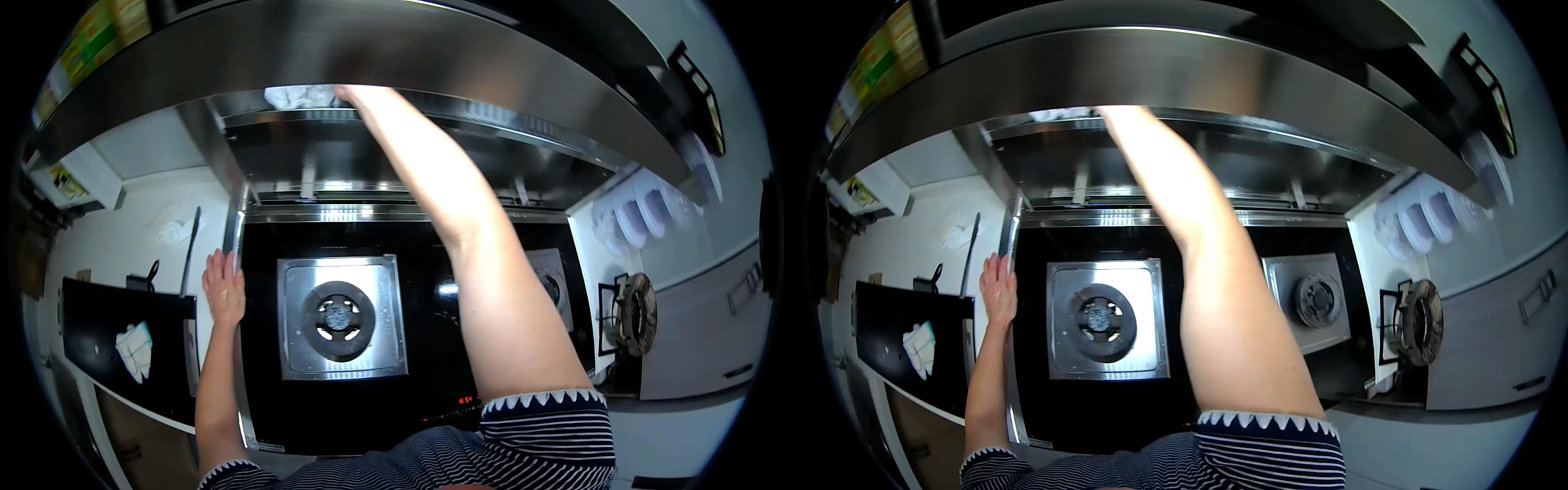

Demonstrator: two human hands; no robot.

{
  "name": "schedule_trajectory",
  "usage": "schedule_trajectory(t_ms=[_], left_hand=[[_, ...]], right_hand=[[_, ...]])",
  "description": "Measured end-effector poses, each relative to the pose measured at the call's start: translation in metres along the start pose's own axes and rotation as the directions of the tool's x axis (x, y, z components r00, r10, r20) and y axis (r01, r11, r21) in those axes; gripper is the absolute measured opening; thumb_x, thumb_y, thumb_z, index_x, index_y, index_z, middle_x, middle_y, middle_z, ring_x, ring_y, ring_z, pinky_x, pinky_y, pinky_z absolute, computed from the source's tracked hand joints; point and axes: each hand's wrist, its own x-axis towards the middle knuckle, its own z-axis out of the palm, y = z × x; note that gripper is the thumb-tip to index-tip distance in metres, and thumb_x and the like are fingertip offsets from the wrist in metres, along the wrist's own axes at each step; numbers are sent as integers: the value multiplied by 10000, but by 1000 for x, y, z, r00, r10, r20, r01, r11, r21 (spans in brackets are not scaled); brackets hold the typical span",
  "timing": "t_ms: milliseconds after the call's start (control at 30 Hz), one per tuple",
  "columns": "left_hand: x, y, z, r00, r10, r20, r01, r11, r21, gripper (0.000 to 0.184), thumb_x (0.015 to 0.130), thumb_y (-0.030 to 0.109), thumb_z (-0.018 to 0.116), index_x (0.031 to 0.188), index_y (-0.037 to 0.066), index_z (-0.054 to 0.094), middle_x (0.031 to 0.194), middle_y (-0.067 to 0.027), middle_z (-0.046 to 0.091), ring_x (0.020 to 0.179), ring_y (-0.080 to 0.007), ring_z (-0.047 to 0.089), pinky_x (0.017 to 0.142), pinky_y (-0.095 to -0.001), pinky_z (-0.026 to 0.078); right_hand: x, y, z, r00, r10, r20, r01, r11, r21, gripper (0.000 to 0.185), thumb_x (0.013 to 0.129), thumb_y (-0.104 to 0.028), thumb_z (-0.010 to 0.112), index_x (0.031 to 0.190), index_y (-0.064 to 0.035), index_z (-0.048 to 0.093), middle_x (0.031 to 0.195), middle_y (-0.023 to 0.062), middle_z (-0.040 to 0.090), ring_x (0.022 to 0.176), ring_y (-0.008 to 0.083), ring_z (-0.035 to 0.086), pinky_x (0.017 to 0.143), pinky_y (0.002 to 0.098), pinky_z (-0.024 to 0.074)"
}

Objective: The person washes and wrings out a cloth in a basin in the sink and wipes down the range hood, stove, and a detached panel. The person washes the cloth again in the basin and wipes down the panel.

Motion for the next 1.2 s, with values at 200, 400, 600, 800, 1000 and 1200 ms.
schedule_trajectory(t_ms=[200,400,600,800,1000,1200], left_hand=[[1,0,1,998,-15,60,13,999,47,434,895,189,410,1320,110,373,1402,-125,274,1314,-293,214,1073,-434,160],[1,3,3,1000,11,21,-12,998,64,432,897,181,401,1321,104,373,1388,-135,301,1296,-312,244,1060,-421,191],[0,4,4,1000,20,0,-20,996,90,425,905,202,393,1318,105,375,1392,-138,295,1295,-317,245,1056,-427,197],[1,9,-1,1000,-18,16,17,997,76,418,897,177,408,1310,116,389,1392,-120,295,1292,-317,249,1051,-443,204],[0,4,5,999,16,-30,-15,999,40,434,873,159,463,1298,106,394,1386,-134,297,1287,-335,250,1040,-475,215],[1,4,-2,1000,2,15,-2,1000,9,433,878,181,438,1300,98,389,1394,-146,279,1300,-337,221,1053,-481,179]], right_hand=[[-73,126,-204,930,4,-366,-112,955,-274,359,840,-272,506,1075,-10,581,1092,164,573,1002,249,532,881,353,400],[-270,275,-412,662,209,-720,-575,757,-310,349,841,-259,497,1070,-10,581,1085,168,574,998,260,532,879,360,400],[-368,313,-464,483,320,-815,-702,698,-142,340,841,-246,487,1065,-9,581,1077,172,575,993,270,532,876,367,400],[-274,259,-405,650,218,-728,-530,816,-229,330,841,-232,477,1060,-8,581,1069,176,576,989,280,532,874,375,400],[-95,125,-217,905,131,-405,-233,949,-213,322,841,-219,468,1055,-7,580,1062,180,577,985,291,533,872,382,400],[1,27,-36,988,90,-124,-106,986,-128,314,841,-205,458,1051,-7,580,1054,183,578,981,301,533,870,390,400]])
